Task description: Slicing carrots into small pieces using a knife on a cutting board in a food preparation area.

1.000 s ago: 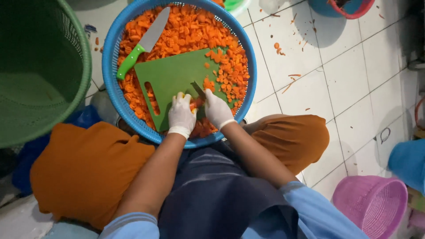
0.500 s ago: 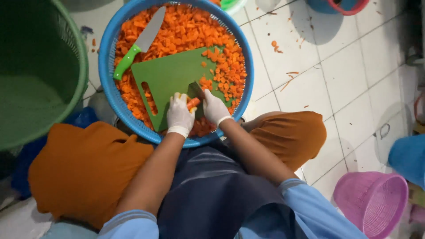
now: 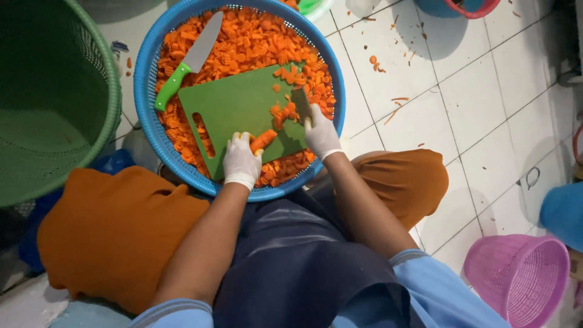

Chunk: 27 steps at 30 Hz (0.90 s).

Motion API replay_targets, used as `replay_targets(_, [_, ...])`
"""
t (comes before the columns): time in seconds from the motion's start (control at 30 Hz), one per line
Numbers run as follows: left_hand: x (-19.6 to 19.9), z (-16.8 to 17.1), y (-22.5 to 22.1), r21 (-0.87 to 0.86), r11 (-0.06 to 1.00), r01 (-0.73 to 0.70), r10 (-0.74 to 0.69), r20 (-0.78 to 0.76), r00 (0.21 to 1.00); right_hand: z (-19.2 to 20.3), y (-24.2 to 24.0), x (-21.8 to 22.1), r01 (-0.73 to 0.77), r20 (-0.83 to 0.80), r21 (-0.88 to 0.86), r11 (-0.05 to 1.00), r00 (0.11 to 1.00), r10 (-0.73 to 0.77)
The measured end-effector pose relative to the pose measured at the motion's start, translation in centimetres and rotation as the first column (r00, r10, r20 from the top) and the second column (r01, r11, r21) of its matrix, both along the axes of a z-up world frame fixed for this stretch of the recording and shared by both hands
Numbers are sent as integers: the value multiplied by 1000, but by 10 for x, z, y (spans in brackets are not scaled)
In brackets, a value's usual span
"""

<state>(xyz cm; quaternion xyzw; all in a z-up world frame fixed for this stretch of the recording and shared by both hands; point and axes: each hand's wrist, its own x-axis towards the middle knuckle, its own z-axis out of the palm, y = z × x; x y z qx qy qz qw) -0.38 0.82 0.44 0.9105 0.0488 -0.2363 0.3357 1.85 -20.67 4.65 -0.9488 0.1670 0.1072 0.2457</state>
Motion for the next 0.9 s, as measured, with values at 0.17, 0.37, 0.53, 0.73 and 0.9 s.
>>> replay_targets(0.17, [4,-11,6,-107,981,-162,175,136,975,38,37,7,-58,-114,-29,998,992,54])
replay_targets(0.37, [10,-19,10,-52,962,-268,273,119,955,-12,34,-2,-196,-194,-86,977,965,177])
replay_targets(0.53, [14,-21,11,-39,961,-275,278,99,956,-27,41,-15,-278,-134,-100,955,955,264])
replay_targets(0.73, [16,14,11,2,992,-124,124,59,991,-18,31,-9,-178,-33,-74,981,984,176])
replay_targets(0.9, [19,-22,10,171,979,-113,96,103,990,3,54,-30,-269,-160,31,963,950,270])
